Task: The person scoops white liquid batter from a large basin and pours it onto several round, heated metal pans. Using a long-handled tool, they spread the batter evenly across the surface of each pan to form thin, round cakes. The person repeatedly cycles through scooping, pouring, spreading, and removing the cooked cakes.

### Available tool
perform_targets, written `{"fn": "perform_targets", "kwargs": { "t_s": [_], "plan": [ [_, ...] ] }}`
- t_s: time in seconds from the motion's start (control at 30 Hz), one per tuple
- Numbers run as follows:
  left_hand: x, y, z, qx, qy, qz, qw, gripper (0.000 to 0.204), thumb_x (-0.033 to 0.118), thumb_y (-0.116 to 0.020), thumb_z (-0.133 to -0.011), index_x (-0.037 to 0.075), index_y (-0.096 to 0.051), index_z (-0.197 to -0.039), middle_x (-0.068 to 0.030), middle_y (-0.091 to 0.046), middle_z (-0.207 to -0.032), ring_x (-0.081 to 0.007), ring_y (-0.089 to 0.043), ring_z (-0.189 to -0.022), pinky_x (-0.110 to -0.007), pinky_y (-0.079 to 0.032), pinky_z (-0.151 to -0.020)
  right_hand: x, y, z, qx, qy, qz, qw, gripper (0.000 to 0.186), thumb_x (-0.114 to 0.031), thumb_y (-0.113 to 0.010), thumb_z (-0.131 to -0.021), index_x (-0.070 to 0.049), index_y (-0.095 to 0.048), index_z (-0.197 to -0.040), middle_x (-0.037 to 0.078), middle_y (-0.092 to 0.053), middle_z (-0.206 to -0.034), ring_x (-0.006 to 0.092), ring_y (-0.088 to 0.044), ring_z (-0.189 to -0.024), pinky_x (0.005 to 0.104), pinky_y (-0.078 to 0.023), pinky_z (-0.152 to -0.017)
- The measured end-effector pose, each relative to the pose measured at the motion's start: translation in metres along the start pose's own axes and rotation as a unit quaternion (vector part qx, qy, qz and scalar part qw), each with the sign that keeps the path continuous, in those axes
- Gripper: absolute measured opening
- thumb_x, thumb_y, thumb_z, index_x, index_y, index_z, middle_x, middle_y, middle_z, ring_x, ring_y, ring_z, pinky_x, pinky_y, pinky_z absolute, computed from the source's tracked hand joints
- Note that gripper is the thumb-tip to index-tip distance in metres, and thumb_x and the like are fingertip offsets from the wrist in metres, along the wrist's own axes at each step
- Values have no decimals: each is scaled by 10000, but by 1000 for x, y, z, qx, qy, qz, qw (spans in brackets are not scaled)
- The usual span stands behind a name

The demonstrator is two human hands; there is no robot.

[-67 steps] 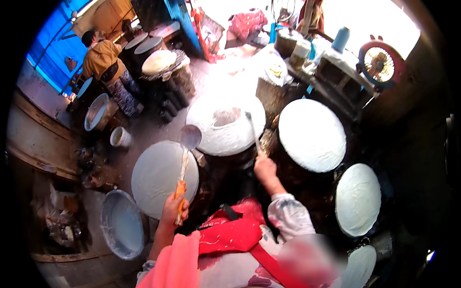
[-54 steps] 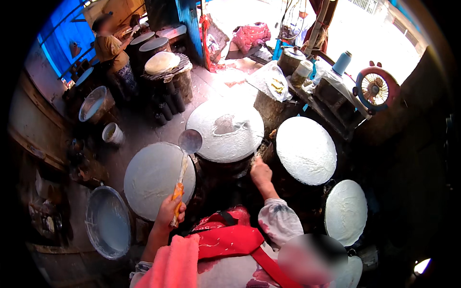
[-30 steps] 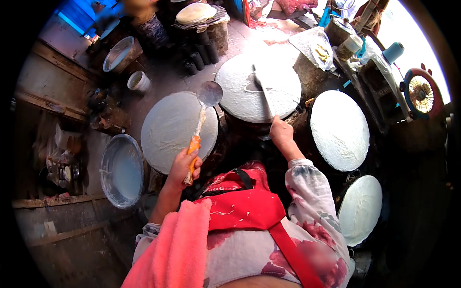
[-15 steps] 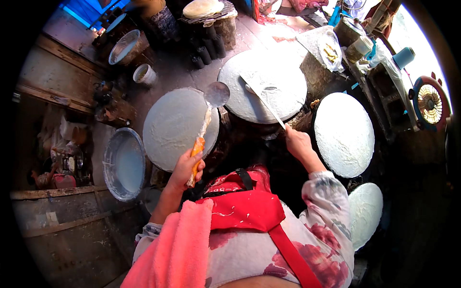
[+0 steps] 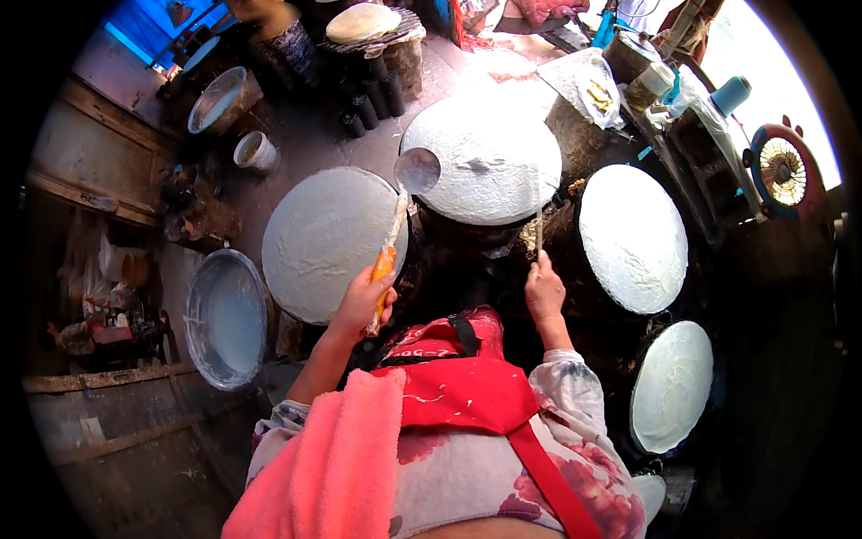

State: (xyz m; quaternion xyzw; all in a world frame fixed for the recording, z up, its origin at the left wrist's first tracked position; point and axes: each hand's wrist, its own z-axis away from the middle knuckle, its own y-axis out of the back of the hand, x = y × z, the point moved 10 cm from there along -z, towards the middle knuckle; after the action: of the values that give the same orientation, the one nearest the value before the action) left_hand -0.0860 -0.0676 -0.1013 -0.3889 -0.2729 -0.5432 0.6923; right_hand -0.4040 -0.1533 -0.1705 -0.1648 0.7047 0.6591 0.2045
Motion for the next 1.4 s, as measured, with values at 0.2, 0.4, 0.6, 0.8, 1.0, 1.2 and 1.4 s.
{"fn": "perform_targets", "kwargs": {
  "t_s": [0.2, 0.4, 0.6, 0.8, 1.0, 1.2, 1.4],
  "plan": [
    [1, 0, -3, -8, -3, -13, 1000, 218, 228, -523, -939, 73, -437, -1067, -11, -494, -656, -88, -448, -390, -218, -363, -350, -47, -29, 16, -57, 58, -35, 996, 322, -273, -465, -925, -108, -533, -1192, 198, -646, -772, 395, -627, -721, 501, -489, -656],
    [-2, 5, -1, -16, -9, -17, 1000, 219, 235, -526, -936, 76, -433, -1055, -16, -496, -658, -90, -449, -391, -219, -367, -351, 8, -67, 5, -60, -32, -251, 966, 278, -244, -472, -942, -83, -578, -1142, 99, -585, -640, 244, -576, -556, 365, -440, -519],
    [-1, 13, 5, -1, -14, -12, 1000, 217, 238, -520, -938, 77, -435, -1057, -14, -497, -659, -91, -451, -394, -219, -370, -353, 14, -55, 9, -73, -96, -390, 913, 205, -213, -463, -958, -51, -589, -974, -19, -464, -531, 73, -433, -424, 254, -347, -400],
    [1, 8, 2, 5, -14, -14, 1000, 232, 236, -518, -938, 68, -439, -1077, -13, -498, -663, -91, -455, -405, -219, -373, -361, -27, -43, 7, -73, -2, -55, 996, 241, -284, -435, -929, -87, -540, -1021, 231, -642, -810, 425, -620, -800, 546, -467, -708],
    [1, 6, -12, 10, -19, -29, 999, 236, 232, -517, -936, 57, -440, -1074, -19, -499, -667, -89, -457, -417, -223, -374, -366, -29, -29, -7, -11, 8, -64, 998, 270, -281, -426, -936, -94, -551, -1085, 228, -650, -815, 427, -621, -779, 523, -482, -709],
    [3, 1, -33, 29, -26, -73, 997, 198, 218, -517, -929, 61, -442, -1024, -21, -491, -649, -99, -453, -407, -241, -378, -360, -65, -62, 6, -105, 52, -18, 993, 196, -233, -427, -921, -65, -524, -949, 217, -644, -751, 411, -635, -734, 517, -496, -670],
    [5, -5, -39, 27, -23, -61, 998, 182, 226, -515, -930, 81, -443, -1014, -19, -488, -643, -99, -450, -393, -240, -376, -351, -39, -42, 10, -42, -2, -69, 997, 203, -257, -460, -918, -95, -542, -1009, 214, -644, -754, 409, -631, -713, 527, -489, -659]
  ]
}}
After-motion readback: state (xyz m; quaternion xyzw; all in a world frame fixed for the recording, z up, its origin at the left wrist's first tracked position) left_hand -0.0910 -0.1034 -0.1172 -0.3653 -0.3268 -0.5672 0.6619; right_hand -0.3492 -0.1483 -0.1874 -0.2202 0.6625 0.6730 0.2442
